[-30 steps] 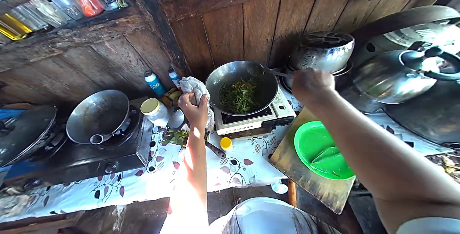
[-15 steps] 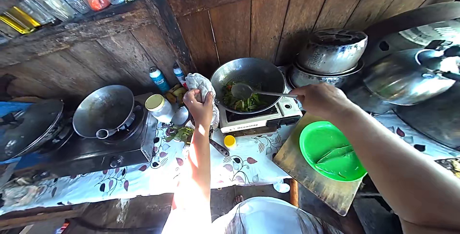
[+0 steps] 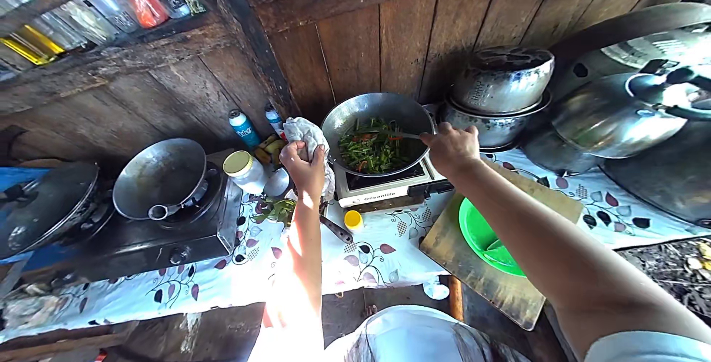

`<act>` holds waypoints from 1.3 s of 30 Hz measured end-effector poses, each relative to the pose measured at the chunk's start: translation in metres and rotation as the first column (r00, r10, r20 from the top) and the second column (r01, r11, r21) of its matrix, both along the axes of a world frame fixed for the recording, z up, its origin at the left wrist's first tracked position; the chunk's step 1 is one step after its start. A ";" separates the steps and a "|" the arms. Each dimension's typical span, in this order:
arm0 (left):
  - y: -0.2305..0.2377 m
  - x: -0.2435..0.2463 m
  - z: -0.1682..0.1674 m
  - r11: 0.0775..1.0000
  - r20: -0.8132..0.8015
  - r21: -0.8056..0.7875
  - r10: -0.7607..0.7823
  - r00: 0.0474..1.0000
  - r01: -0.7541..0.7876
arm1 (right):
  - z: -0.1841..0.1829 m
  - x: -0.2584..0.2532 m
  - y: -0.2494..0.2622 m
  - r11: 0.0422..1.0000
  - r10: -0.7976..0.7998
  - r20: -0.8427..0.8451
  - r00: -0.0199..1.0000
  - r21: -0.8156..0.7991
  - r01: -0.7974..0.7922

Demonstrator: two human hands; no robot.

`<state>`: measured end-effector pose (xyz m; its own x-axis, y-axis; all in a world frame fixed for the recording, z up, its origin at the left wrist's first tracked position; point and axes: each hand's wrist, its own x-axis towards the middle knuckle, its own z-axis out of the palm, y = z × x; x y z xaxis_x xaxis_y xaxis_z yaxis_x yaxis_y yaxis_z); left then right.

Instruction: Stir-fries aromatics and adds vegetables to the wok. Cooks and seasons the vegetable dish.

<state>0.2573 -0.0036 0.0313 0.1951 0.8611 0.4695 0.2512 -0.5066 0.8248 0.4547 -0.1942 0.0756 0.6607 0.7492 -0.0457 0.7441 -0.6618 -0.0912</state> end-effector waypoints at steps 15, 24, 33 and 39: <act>-0.002 0.001 -0.003 1.000 0.014 0.016 0.016 1.000 -0.016 | -0.006 -0.015 -0.086 0.985 0.111 0.056 0.992 0.124 -0.118; -0.002 0.003 -0.003 1.000 0.021 0.006 0.024 0.999 -0.024 | -0.029 0.000 -0.068 0.980 -0.069 -0.159 0.985 0.172 0.097; -0.004 0.001 0.005 0.999 -0.130 0.007 0.036 0.991 -0.035 | -0.089 -0.011 -0.112 0.881 -0.030 -0.178 0.984 0.460 0.110; -0.006 0.005 0.006 0.999 -0.156 -0.001 0.047 0.987 -0.047 | -0.120 -0.012 -0.120 0.757 0.010 -0.075 0.997 0.653 0.041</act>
